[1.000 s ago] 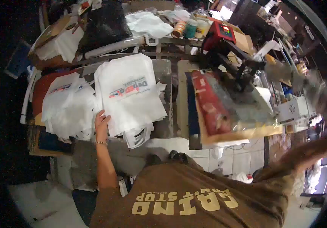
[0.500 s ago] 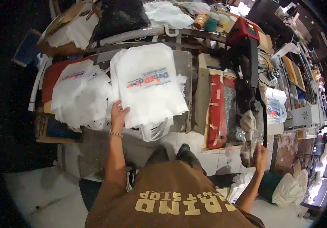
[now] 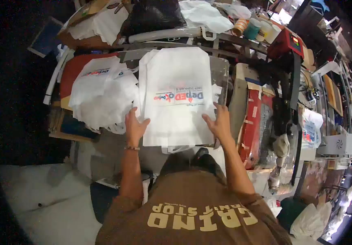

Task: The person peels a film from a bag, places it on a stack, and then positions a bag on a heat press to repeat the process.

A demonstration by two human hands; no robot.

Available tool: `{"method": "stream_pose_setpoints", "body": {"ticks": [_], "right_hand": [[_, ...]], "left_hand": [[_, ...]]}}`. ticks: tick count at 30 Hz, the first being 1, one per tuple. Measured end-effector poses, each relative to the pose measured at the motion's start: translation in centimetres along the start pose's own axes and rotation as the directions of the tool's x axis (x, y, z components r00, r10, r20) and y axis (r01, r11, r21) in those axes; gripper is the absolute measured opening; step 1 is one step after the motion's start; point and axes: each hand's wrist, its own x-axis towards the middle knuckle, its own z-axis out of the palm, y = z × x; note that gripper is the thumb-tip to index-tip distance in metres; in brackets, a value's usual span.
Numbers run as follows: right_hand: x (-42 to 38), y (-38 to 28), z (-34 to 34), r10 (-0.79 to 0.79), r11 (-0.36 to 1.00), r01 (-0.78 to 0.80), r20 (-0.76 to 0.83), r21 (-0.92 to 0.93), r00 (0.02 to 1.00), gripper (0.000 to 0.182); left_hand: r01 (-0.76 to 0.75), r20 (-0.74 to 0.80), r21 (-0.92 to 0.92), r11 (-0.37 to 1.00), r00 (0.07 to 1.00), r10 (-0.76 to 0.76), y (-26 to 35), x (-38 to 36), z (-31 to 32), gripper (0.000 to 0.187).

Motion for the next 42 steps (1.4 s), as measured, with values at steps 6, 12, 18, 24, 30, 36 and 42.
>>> {"method": "stream_pose_setpoints", "body": {"ticks": [6, 12, 18, 24, 30, 36, 42], "right_hand": [[2.6, -0.3, 3.0, 0.294, 0.942, -0.243, 0.218, -0.233, 0.931, 0.08], [2.5, -1.0, 6.8, 0.142, 0.958, -0.084, 0.199, -0.274, 0.97, 0.099], [3.5, -2.5, 6.8, 0.217, 0.944, -0.134, 0.261, -0.301, 0.941, 0.101], [5.5, -3.9, 4.9, 0.284, 0.945, -0.245, 0.179, -0.215, 0.942, 0.105], [7.7, -3.7, 7.0, 0.021, 0.975, 0.021, 0.184, -0.219, 0.983, 0.068], [7.2, -2.8, 9.0, 0.06, 0.977, -0.006, 0.249, -0.214, 0.967, 0.057], [7.9, -3.0, 8.7, 0.082, 0.976, -0.028, 0.246, -0.216, 0.966, 0.059]], "left_hand": [[-0.572, 0.092, -0.002, 0.82, 0.817, 0.57, 6.1, 3.0, 5.7, 0.049], [-0.672, 0.312, 0.217, 0.708, 0.735, 0.602, 7.1, 6.3, 12.0, 0.063], [-0.652, 0.248, 0.084, 0.754, 0.746, 0.617, 7.5, 9.7, 9.9, 0.061], [-0.642, 0.31, 0.061, 0.764, 0.74, 0.597, 6.6, 12.6, 9.4, 0.04], [-0.55, 0.162, -0.022, 0.835, 0.822, 0.546, 7.8, 13.8, 10.6, 0.028], [-0.569, 0.169, -0.034, 0.822, 0.807, 0.565, 7.4, 14.3, 10.7, 0.031], [-0.58, 0.159, -0.06, 0.812, 0.798, 0.582, 7.5, 14.6, 11.3, 0.037]]}}
